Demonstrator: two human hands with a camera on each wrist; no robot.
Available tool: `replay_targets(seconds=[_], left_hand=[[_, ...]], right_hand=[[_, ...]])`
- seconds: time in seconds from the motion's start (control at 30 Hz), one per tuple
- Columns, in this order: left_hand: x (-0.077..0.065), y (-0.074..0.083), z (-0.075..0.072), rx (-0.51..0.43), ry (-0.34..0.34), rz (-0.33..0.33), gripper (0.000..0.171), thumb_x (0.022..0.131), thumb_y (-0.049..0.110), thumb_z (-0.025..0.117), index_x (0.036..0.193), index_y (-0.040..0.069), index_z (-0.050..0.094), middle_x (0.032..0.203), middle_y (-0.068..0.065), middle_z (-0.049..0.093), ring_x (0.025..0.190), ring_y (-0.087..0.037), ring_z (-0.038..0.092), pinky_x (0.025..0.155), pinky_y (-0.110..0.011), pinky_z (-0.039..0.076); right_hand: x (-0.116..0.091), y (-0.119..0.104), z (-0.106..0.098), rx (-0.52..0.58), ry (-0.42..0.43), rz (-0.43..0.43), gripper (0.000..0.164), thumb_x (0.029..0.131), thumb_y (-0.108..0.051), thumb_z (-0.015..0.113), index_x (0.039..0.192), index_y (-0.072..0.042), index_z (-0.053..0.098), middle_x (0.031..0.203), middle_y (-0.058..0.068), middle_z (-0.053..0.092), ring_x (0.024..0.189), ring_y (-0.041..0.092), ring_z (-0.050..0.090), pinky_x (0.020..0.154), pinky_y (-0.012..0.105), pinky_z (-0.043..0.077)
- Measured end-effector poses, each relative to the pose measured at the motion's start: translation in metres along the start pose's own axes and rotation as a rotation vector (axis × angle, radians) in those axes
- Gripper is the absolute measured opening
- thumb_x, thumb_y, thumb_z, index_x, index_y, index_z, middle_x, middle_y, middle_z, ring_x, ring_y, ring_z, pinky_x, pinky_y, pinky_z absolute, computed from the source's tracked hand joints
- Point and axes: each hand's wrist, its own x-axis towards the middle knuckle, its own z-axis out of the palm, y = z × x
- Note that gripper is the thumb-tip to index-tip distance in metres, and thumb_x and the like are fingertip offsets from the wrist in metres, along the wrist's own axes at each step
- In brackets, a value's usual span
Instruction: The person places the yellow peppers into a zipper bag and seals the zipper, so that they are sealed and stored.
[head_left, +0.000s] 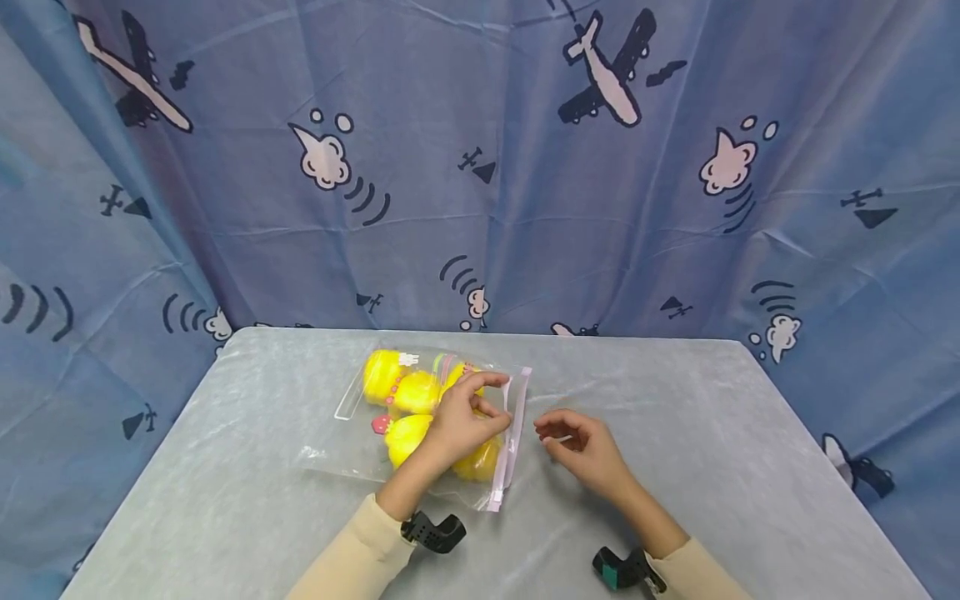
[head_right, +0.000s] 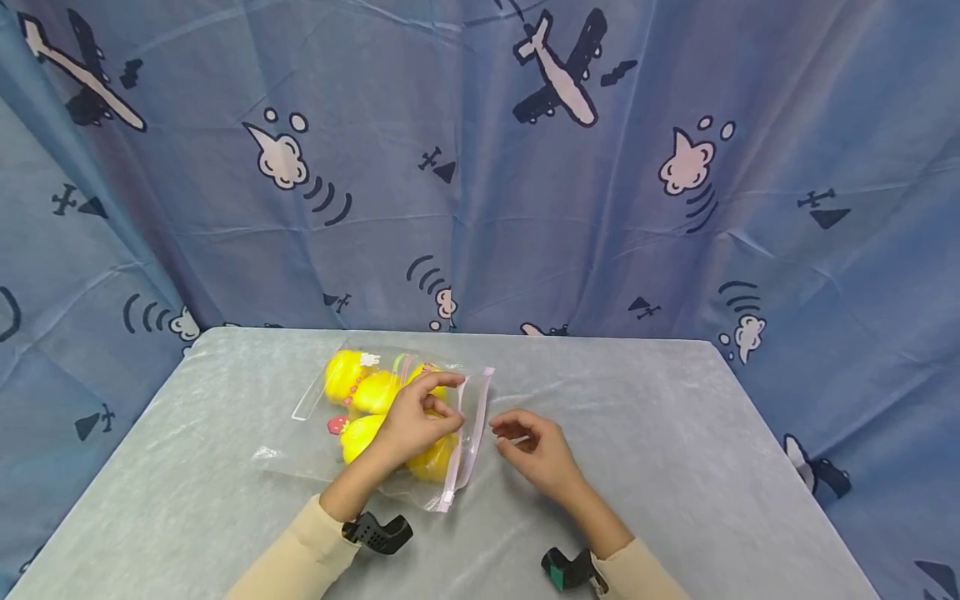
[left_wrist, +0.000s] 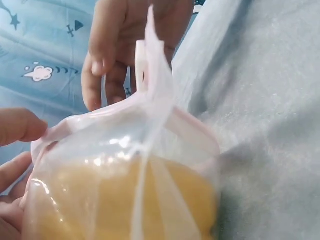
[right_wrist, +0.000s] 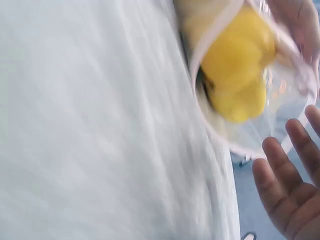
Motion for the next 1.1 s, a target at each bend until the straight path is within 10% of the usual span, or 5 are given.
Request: replay_targets(seconds=[0.5, 1.1], left_hand=[[-0.027, 0.000, -0.009, -0.043, -0.030, 0.081, 0.031, 0.082, 0.008, 0.070, 0.113, 0.010, 0.067, 0.103, -0.015, 0.062, 0.067, -0.008, 0.063, 0.059, -0.019, 0.055], [-0.083, -0.003, -0.019, 0.295, -0.070, 0.370, 0.017, 0.076, 0.017, 0.076, 0.092, 0.015, 0.074, 0.084, 0.003, 0.070, 0.073, -0.007, 0.060, 0.059, -0.018, 0.052]], right_hand=[[-0.028, -0.029, 0.025, 0.083, -0.061, -0.026, 0.015, 0.086, 0.005, 0.062, 0.101, 0.003, 0.065, 0.089, 0.018, 0.067, 0.080, 0.009, 0.066, 0.055, 0.029, 0.056], [-0.036, -0.039, 0.044, -0.025, -0.081, -0.010, 0.018, 0.082, -0.003, 0.071, 0.098, -0.010, 0.069, 0.084, 0.006, 0.068, 0.071, 0.006, 0.059, 0.051, 0.025, 0.052]])
